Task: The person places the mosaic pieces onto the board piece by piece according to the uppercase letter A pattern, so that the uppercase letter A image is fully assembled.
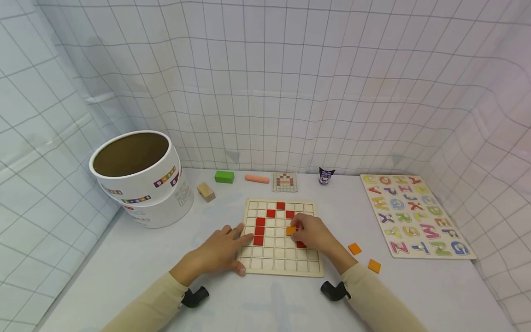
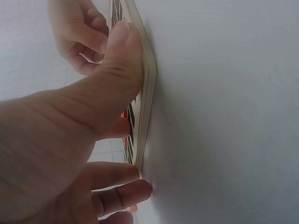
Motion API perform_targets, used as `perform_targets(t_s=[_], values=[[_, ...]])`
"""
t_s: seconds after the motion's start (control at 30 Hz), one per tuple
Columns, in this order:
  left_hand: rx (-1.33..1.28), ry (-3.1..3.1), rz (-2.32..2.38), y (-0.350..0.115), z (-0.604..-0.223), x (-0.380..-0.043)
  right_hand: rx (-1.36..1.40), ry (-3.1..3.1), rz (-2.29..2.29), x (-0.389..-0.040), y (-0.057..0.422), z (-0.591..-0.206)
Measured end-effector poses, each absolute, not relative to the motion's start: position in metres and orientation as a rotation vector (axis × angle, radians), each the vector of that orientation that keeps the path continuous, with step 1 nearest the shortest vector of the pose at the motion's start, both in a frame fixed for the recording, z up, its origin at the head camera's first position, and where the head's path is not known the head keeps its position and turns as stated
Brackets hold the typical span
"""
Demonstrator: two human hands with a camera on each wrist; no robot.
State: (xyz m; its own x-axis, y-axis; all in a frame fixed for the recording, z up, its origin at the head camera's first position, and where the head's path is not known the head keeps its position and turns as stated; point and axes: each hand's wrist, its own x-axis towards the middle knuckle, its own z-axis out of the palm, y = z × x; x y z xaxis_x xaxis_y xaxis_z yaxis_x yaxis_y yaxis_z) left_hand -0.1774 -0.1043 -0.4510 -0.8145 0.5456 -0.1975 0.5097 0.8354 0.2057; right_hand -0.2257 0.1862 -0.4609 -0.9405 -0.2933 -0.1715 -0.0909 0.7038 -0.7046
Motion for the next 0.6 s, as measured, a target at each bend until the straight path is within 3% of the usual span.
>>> perform_targets(t_s=[0.3, 0.4, 0.6], values=[[0.811, 2.767, 0.212, -0.106, -0.449, -0.178, -0.396, 2.672, -1.064, -0.222, 0.187, -0.458], [0.809, 2.758, 0.22, -0.104, -0.448, -0.177, -0.419, 2.657, -1.153, -0.209, 0.21, -0.452], [0.809, 2.764, 0.201, -0.104, -0.446, -0.176, -0.198, 2.726, -1.14, -0.173, 0.284, -0.444]])
